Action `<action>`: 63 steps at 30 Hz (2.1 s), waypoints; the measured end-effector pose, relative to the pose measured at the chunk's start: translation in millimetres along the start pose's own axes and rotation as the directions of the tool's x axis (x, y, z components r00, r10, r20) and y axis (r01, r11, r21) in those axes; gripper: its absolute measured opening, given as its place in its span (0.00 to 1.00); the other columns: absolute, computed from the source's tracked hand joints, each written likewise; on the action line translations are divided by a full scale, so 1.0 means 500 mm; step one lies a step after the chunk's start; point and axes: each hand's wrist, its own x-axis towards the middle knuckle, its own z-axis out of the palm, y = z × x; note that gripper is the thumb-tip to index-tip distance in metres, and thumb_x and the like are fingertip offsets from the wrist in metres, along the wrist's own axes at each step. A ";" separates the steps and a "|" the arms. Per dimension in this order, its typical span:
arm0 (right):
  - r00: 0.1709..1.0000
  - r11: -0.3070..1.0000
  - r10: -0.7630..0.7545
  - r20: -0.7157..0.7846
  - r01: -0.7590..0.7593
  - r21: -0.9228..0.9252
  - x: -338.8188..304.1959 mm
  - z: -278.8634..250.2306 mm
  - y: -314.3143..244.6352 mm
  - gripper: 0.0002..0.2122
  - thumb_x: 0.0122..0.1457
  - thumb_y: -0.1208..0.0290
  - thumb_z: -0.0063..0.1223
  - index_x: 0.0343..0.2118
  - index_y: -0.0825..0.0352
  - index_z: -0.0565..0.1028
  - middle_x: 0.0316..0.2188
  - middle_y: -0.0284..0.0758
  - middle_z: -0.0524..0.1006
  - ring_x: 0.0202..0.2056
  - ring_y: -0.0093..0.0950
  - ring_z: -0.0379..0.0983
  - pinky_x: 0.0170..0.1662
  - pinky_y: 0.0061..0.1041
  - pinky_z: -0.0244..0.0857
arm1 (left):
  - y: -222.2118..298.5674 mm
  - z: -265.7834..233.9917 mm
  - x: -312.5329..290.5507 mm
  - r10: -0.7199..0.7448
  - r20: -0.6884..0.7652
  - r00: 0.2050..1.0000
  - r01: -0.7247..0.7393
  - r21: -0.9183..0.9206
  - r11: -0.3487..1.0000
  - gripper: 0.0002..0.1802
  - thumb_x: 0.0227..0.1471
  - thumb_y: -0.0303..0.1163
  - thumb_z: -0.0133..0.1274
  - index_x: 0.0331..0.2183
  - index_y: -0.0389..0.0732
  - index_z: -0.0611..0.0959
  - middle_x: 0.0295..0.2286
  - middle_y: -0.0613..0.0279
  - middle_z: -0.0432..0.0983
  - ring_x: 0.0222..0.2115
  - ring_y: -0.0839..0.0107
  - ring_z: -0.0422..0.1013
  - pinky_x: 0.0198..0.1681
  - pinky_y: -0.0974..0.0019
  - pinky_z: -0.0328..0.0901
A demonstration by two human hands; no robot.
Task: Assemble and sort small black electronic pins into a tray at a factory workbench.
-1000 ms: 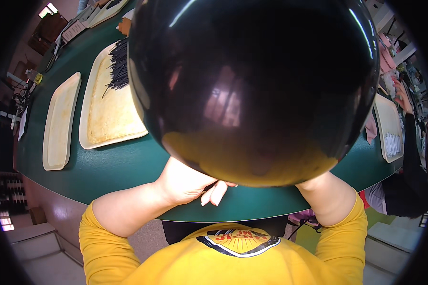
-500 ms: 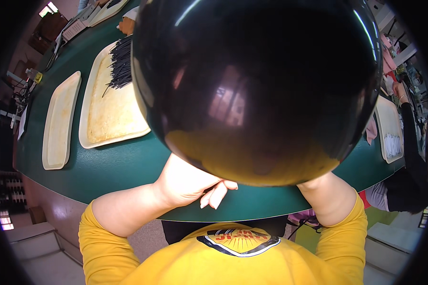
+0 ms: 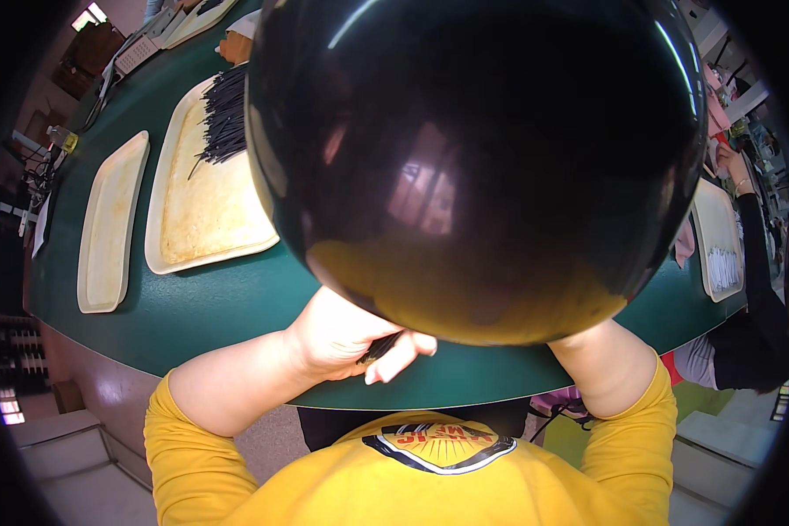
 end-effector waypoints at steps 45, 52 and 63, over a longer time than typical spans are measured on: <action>0.948 0.981 0.129 -0.291 -0.165 -0.103 -0.025 -0.039 0.029 0.05 0.53 0.77 0.44 0.32 0.72 0.70 0.22 0.30 0.71 0.21 0.14 0.61 0.25 0.13 0.57 | 0.000 0.022 0.023 0.043 -0.144 0.989 -0.001 0.280 0.960 0.03 0.49 0.22 0.44 0.26 0.34 0.73 0.12 0.63 0.64 0.08 0.79 0.58 0.11 0.78 0.49; 0.973 0.995 -0.042 -0.228 0.062 0.082 -0.025 -0.053 0.052 0.04 0.55 0.77 0.37 0.29 0.70 0.66 0.18 0.30 0.66 0.16 0.17 0.59 0.20 0.15 0.53 | 0.008 0.015 0.022 0.059 -0.116 0.991 -0.027 0.261 0.965 0.02 0.48 0.21 0.45 0.28 0.33 0.73 0.16 0.60 0.67 0.08 0.78 0.58 0.10 0.78 0.50; 1.000 0.993 -0.016 -0.018 0.018 0.115 -0.005 -0.037 0.039 0.07 0.50 0.79 0.51 0.33 0.73 0.73 0.30 0.32 0.74 0.31 0.17 0.68 0.34 0.17 0.62 | -0.008 -0.005 0.027 -0.073 0.021 0.997 0.074 -0.079 0.994 0.05 0.49 0.23 0.45 0.29 0.32 0.75 0.19 0.57 0.70 0.07 0.78 0.58 0.09 0.79 0.51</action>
